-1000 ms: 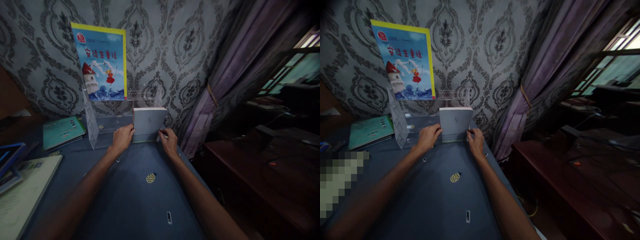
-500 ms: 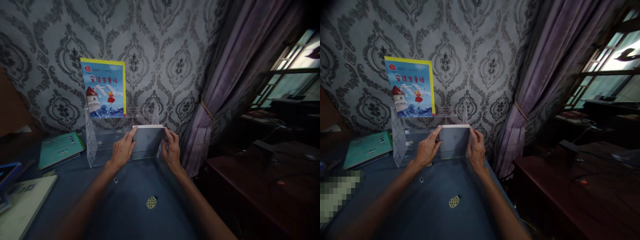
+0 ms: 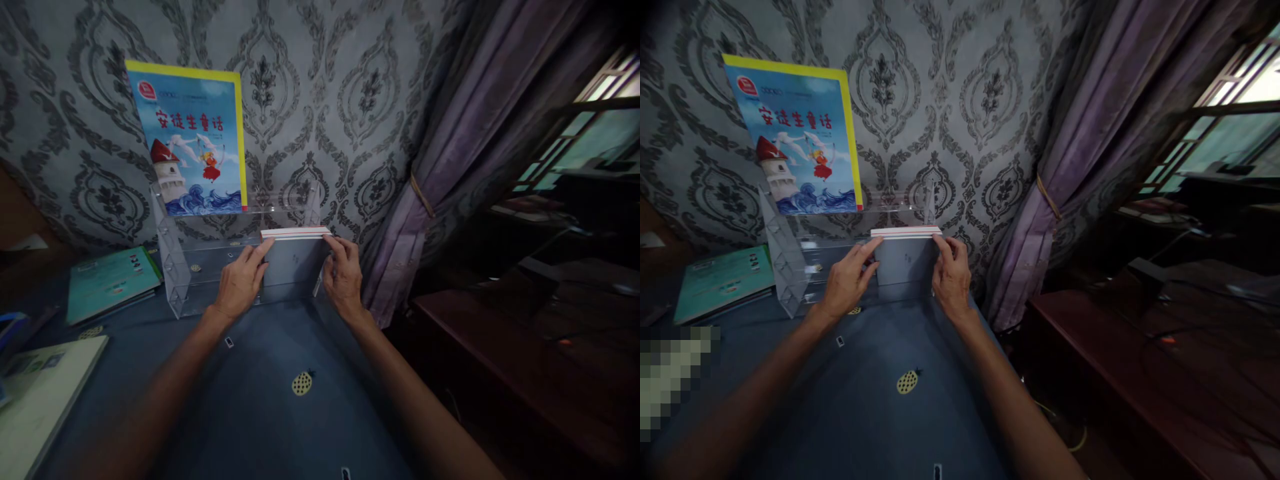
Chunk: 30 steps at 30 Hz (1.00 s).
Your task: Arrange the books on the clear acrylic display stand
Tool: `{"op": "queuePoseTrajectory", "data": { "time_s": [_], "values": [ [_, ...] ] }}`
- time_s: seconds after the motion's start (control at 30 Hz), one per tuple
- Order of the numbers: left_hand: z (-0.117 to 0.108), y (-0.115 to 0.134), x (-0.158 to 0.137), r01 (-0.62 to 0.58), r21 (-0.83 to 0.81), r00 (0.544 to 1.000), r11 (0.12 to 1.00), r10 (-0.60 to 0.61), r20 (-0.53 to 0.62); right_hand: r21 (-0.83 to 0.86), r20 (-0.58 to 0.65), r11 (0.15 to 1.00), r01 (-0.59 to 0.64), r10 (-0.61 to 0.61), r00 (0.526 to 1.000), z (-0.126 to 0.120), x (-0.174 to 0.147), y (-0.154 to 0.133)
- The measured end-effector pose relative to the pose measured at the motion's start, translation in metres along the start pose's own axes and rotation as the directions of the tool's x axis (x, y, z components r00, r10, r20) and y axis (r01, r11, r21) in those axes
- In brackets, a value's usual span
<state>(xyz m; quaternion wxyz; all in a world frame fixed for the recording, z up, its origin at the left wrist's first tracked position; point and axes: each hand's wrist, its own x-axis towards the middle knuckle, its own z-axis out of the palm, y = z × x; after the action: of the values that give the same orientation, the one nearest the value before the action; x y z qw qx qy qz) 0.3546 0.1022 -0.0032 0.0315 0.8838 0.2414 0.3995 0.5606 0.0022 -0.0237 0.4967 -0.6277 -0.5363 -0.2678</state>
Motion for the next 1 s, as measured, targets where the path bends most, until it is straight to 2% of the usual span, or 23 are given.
{"op": "queuePoseTrajectory", "data": {
  "time_s": [0.27,0.4,0.47,0.57,0.63,0.77,0.87,1.0],
  "values": [
    [0.007,-0.005,-0.001,-0.029,0.003,0.999,1.000,0.029,-0.042,0.103,-0.017,0.994,0.026,-0.024,1.000,-0.001,-0.001,0.001],
    [0.012,-0.004,-0.010,-0.032,-0.040,0.996,0.999,0.028,-0.081,0.264,-0.003,0.961,-0.081,0.085,0.996,-0.001,0.004,0.002],
    [0.017,-0.005,-0.013,-0.003,-0.094,0.992,0.996,-0.009,-0.125,0.375,0.029,0.908,-0.188,0.191,0.981,0.002,0.009,0.005],
    [0.021,-0.004,-0.012,0.102,-0.205,0.979,0.973,-0.134,-0.152,0.506,0.149,0.795,-0.334,0.301,0.942,0.006,0.018,0.010],
    [0.020,-0.003,-0.007,0.159,-0.261,0.974,0.952,-0.195,-0.117,0.568,0.203,0.730,-0.381,0.324,0.924,0.010,0.023,0.012],
    [0.016,0.001,0.000,0.198,-0.288,0.974,0.937,-0.222,-0.053,0.642,0.193,0.639,-0.424,0.400,0.896,0.019,0.024,0.008],
    [0.016,0.001,0.001,0.190,-0.273,0.975,0.943,-0.213,-0.058,0.602,0.177,0.648,-0.466,0.460,0.870,0.027,0.018,0.001],
    [0.018,0.000,0.000,0.157,-0.219,0.981,0.963,-0.177,-0.075,0.544,0.146,0.697,-0.467,0.470,0.871,0.031,0.011,-0.006]
  ]
}}
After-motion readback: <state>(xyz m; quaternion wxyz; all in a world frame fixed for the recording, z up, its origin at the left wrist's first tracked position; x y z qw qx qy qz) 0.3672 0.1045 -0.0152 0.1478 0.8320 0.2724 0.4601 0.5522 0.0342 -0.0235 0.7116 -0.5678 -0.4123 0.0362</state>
